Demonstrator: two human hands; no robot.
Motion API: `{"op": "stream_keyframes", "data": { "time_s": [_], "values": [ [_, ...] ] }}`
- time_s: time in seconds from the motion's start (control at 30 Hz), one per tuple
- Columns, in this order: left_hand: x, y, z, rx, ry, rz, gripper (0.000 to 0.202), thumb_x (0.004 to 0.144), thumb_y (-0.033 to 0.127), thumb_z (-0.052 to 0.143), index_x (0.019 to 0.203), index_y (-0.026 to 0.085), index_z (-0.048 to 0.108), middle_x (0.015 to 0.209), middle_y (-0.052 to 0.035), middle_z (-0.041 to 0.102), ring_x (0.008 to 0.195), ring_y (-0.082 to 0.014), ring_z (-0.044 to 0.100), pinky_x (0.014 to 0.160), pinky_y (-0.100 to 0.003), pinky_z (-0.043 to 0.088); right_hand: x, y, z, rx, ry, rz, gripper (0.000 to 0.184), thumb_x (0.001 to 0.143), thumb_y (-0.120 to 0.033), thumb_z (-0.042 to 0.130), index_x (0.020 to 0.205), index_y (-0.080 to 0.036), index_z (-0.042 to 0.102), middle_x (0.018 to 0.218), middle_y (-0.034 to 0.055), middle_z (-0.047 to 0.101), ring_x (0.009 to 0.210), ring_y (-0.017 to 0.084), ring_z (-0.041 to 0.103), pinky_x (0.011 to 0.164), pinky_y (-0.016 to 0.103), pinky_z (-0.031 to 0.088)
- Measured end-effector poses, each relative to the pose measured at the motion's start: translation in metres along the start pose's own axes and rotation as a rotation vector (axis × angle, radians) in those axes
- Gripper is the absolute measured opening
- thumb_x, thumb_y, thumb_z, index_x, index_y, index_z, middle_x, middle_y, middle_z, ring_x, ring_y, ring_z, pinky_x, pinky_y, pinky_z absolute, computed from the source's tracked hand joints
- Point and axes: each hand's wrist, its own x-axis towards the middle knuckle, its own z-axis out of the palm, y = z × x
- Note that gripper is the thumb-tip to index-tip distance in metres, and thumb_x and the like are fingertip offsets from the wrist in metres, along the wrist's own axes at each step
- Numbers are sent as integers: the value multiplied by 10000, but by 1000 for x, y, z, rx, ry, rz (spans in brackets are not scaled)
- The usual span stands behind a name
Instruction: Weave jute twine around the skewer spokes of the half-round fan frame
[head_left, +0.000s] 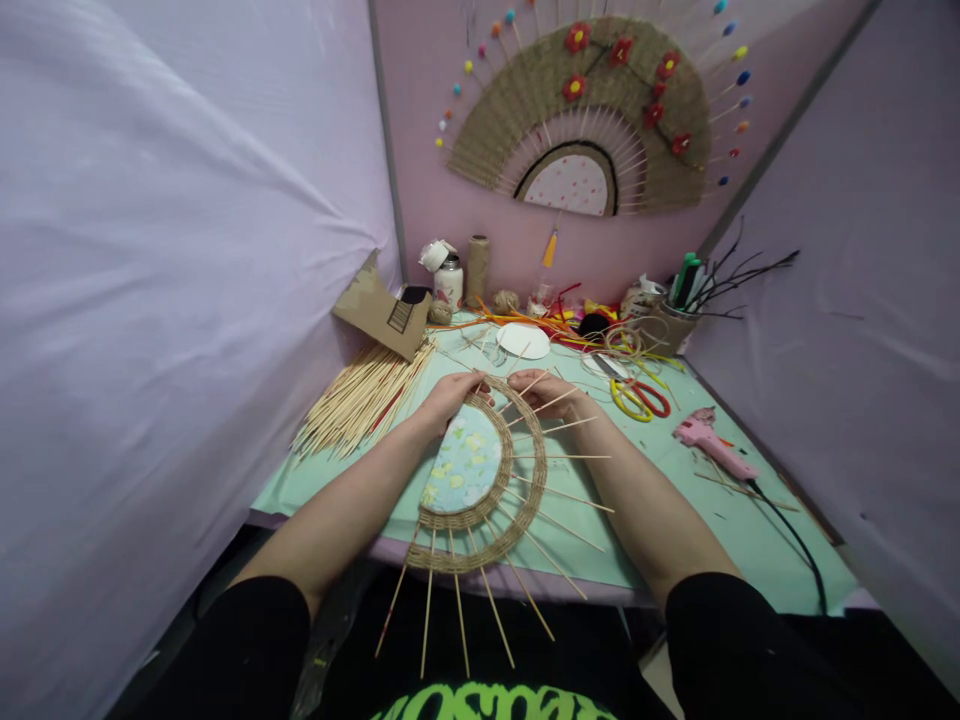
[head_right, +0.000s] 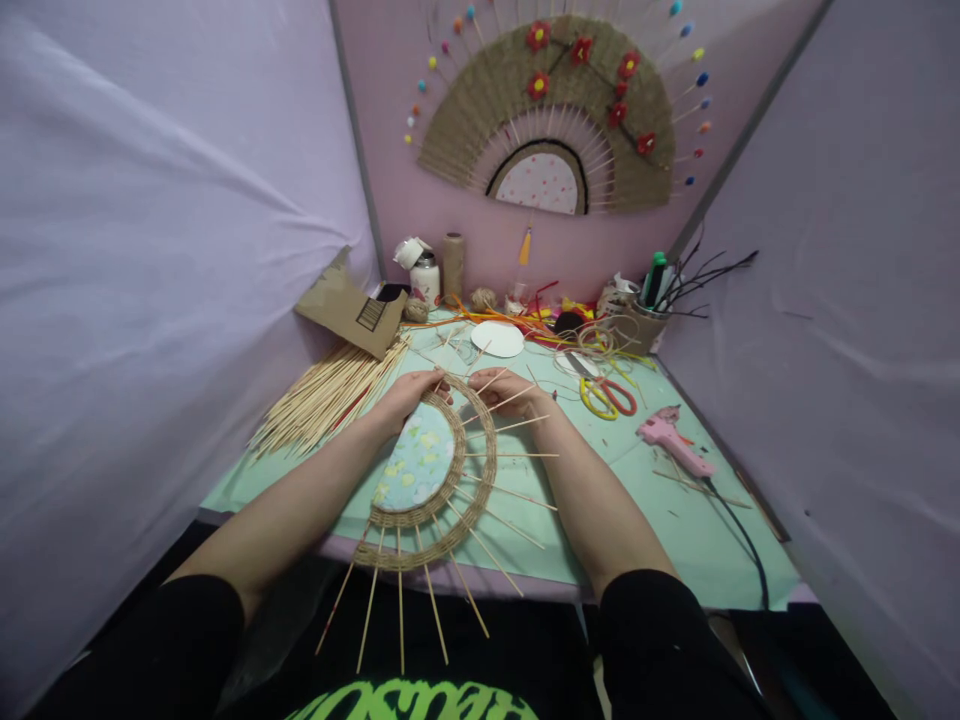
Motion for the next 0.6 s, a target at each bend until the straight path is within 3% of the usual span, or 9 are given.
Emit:
{"op": "stream_keyframes", "data": {
  "time_s": [0.2, 0.33, 0.47, 0.6],
  "values": [
    [4, -4, -2, -7, -4, 6, 318, 763, 444, 570, 768, 129, 615, 583, -69, 650, 450, -140, 560, 453, -242, 393, 0, -1, 3, 16, -2, -8, 257, 611, -264, 755, 654, -159, 523, 431, -67, 453, 379, 71, 407, 401, 206, 360],
    [6, -7, -1, 40, 80, 94, 279, 799, 418, 523, 892, 157, 550, 585, -42, 647, 454, -148, 567, 463, -242, 400, -1, -3, 6, 32, 7, 4, 283, 590, -281, 774, 671, -158, 532, 470, -48, 512, 396, 85, 450, 406, 216, 387],
    [8, -9, 1, 119, 178, 225, 186, 803, 360, 528, 872, 187, 510, 570, 1, 623, 485, -127, 564, 501, -219, 400, -3, -4, 9, 47, -1, 2, 281, 580, -254, 775, 688, -157, 535, 474, -53, 511, 404, 87, 464, 406, 211, 393],
    [10, -10, 0, 133, 195, 302, 168, 789, 348, 539, 804, 181, 534, 578, 3, 609, 549, -125, 578, 531, -209, 394, -3, -6, 13, 53, -21, -12, 266, 592, -247, 757, 663, -156, 518, 449, -65, 471, 383, 68, 431, 378, 184, 349]
  ]
}}
